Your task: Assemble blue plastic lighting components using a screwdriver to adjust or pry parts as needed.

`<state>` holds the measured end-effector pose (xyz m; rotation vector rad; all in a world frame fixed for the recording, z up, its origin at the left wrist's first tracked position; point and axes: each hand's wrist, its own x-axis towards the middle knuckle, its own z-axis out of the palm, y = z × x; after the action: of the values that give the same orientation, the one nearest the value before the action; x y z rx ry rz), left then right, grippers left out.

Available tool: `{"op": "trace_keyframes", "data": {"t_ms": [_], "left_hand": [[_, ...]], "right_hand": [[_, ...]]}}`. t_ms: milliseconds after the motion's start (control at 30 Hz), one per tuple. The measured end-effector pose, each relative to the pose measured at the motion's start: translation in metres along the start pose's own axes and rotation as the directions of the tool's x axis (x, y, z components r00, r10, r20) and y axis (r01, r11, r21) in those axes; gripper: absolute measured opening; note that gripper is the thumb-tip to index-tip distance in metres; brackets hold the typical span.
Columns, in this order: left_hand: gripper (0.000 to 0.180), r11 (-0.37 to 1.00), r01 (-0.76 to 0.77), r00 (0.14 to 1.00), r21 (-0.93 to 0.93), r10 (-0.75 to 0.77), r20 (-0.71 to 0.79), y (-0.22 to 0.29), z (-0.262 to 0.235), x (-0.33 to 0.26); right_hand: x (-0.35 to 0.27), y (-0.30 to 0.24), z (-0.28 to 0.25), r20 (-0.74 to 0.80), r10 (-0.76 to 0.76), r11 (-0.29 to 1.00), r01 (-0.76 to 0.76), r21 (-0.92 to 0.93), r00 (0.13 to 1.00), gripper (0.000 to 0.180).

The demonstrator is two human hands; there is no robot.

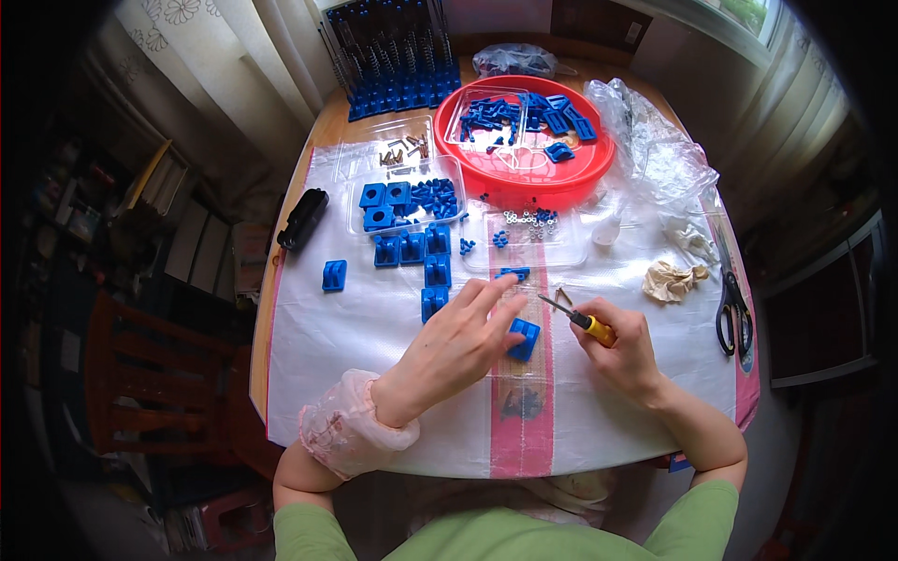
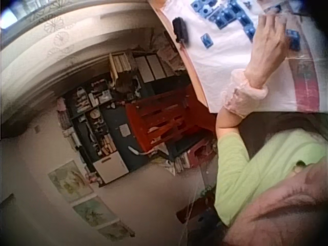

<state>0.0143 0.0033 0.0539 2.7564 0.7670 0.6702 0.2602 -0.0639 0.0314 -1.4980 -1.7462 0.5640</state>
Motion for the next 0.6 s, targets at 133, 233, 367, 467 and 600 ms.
{"op": "trace_keyframes", "data": {"t_ms": [133, 233, 367, 467, 600], "left_hand": [[0.052, 0.995, 0.064, 0.997, 0.076, -0.061, -0.044, -0.006, 0.016, 0.003], [0.051, 0.986, 0.100, 0.995, 0.136, -0.100, -0.003, -0.009, 0.020, 0.002], [0.046, 0.972, 0.099, 0.995, 0.213, -0.101, 0.001, -0.008, 0.017, 0.004], [0.039, 0.968, 0.101, 0.995, 0.229, -0.101, -0.011, -0.008, 0.015, 0.005], [0.033, 0.967, 0.115, 0.993, 0.225, -0.114, -0.019, -0.011, 0.016, 0.006]], "right_hand": [[0.001, 0.000, -0.001, 0.006, -0.014, 1.000, 0.014, -0.020, 1.000, 0.017], [0.004, -0.003, -0.004, -0.107, -0.002, 1.000, 0.002, 0.005, 0.994, 0.019], [0.011, -0.006, -0.018, -0.099, -0.075, 0.941, 0.037, -0.336, 0.992, 0.037], [0.010, 0.001, -0.021, -0.048, -0.068, 0.868, 0.035, -0.495, 0.997, 0.044], [0.005, 0.008, -0.020, -0.042, -0.009, 0.752, -0.021, -0.658, 0.999, 0.054]]}}
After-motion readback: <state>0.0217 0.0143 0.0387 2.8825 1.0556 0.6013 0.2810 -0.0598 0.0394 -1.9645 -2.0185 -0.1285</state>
